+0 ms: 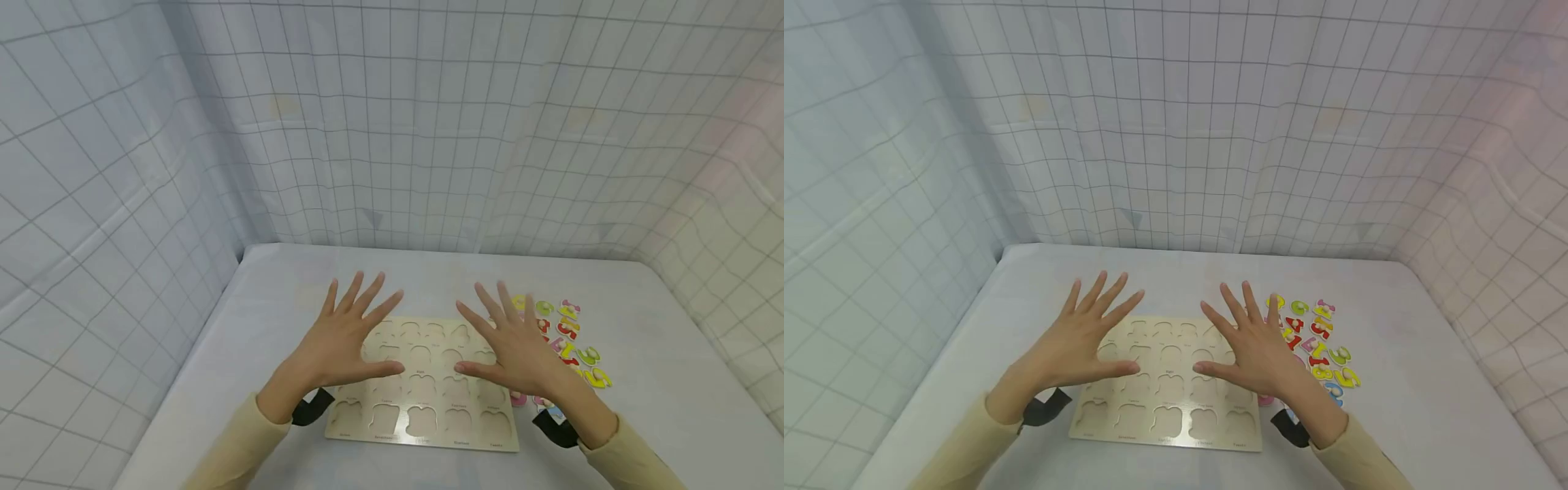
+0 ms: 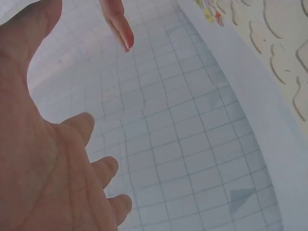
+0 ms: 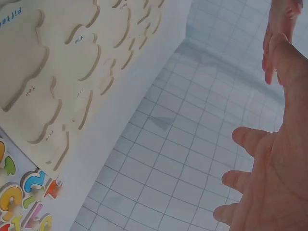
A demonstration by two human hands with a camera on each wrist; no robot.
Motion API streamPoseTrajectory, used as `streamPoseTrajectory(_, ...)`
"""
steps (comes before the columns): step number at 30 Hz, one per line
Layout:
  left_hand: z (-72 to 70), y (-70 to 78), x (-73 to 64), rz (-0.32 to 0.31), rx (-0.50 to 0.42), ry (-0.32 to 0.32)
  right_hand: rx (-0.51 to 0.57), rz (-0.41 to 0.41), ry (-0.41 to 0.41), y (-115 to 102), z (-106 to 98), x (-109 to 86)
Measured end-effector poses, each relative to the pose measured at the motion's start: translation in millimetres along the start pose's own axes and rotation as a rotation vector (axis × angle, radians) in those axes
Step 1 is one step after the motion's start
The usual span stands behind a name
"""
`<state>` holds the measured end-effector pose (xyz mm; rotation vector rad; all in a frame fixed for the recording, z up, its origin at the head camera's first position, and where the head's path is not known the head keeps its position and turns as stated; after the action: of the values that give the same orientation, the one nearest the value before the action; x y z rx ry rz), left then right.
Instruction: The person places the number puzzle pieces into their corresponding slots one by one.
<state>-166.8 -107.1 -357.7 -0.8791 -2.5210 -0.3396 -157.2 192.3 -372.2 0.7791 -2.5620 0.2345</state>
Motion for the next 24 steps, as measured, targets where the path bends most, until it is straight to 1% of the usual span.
streamPoseTrajectory(3, 7.6, -5.1, -16.4, -0.081, -0.051, -0.01, 0.021, 0.019, -0.004, 3, 2, -5.5)
streamPoseTrajectory(6, 18.6, -10.9, -40.5, -0.169, -0.114, -0.036, 0.058, 0.055, -0.017, 11, 6, -12.3)
streamPoseTrajectory(10, 33.1, -18.7, -77.2, -0.296, -0.232, -0.105, 0.144, 0.158, -0.041, 34, 3, -22.4)
streamPoseTrajectory(12, 39.1, -22.1, -92.4, -0.359, -0.293, -0.147, 0.169, 0.224, -0.038, 49, -3, -27.1)
streamPoseTrajectory(13, 42.2, -23.7, -98.5, -0.381, -0.313, -0.169, 0.172, 0.252, -0.025, 57, -6, -29.2)
streamPoseTrajectory(16, 49.1, -26.8, -110.7, -0.422, -0.357, -0.221, 0.178, 0.339, 0.027, 79, -13, -36.0)
streamPoseTrajectory(17, 50.5, -27.2, -113.1, -0.426, -0.368, -0.225, 0.18, 0.364, 0.041, 85, -13, -38.2)
streamPoseTrajectory(19, 53.0, -28.2, -117.1, -0.433, -0.36, -0.245, 0.193, 0.415, 0.058, 93, -12, -43.2)
streamPoseTrajectory(21, 54.9, -28.7, -119.8, -0.442, -0.352, -0.255, 0.212, 0.467, 0.056, 98, -9, -48.9)
streamPoseTrajectory(24, 57.4, -28.8, -123.2, -0.451, -0.329, -0.27, 0.225, 0.524, 0.034, 103, -1, -56.9)
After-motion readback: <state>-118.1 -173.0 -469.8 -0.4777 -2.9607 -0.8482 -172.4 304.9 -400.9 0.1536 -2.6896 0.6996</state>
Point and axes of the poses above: each hand's wrist, its own x-axis towards the middle knuckle, its own z-axis out of the palm, y = z × x, the point moved 1 cm from there along x, towards the middle knuckle, and after that the axes turned 14 degrees about y, right-handed, at the moved point
